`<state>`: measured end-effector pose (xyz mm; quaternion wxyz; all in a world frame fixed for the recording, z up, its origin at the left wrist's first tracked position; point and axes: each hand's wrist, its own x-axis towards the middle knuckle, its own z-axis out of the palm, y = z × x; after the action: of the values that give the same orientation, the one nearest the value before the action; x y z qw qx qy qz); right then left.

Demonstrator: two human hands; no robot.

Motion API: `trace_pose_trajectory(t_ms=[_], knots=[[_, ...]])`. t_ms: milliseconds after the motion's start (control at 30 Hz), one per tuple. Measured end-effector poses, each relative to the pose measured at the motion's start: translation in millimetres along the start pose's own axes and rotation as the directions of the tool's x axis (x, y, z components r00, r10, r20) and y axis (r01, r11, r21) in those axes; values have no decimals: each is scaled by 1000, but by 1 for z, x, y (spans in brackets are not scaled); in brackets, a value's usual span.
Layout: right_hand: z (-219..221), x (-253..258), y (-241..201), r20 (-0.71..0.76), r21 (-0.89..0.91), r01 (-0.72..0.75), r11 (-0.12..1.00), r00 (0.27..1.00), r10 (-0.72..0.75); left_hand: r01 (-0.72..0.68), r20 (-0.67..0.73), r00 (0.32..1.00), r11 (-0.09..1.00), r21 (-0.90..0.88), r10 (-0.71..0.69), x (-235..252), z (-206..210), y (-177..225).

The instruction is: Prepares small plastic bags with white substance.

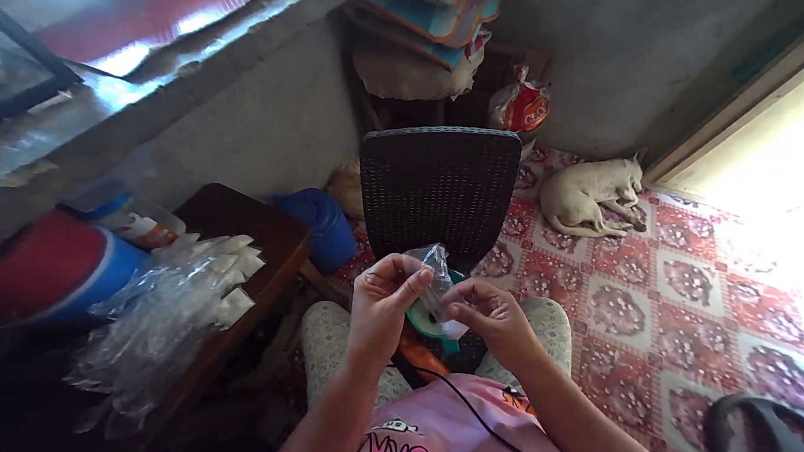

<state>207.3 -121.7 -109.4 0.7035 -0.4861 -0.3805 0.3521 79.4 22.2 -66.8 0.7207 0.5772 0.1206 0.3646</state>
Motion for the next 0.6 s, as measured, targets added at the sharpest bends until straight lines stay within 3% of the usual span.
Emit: trace_pose_trajectory(t_ms=[167,300,467,600], knots=[[-4,-2,-2,-107,39,103,994,989,-98,7,28,1000,992,-125,-4,3,-7,0],[-4,-2,-6,-141,-52,132,990,980,-138,52,124,990,994,99,-64,8,-9,18],[-4,-2,-6,-132,-86,150,985,978,-161,35,77,995,959,280,-59,16,2,29],[-5,-5,-2,-107,-101,157,982,980,-168,-41,-16,999,991,127,43,16,8,20]])
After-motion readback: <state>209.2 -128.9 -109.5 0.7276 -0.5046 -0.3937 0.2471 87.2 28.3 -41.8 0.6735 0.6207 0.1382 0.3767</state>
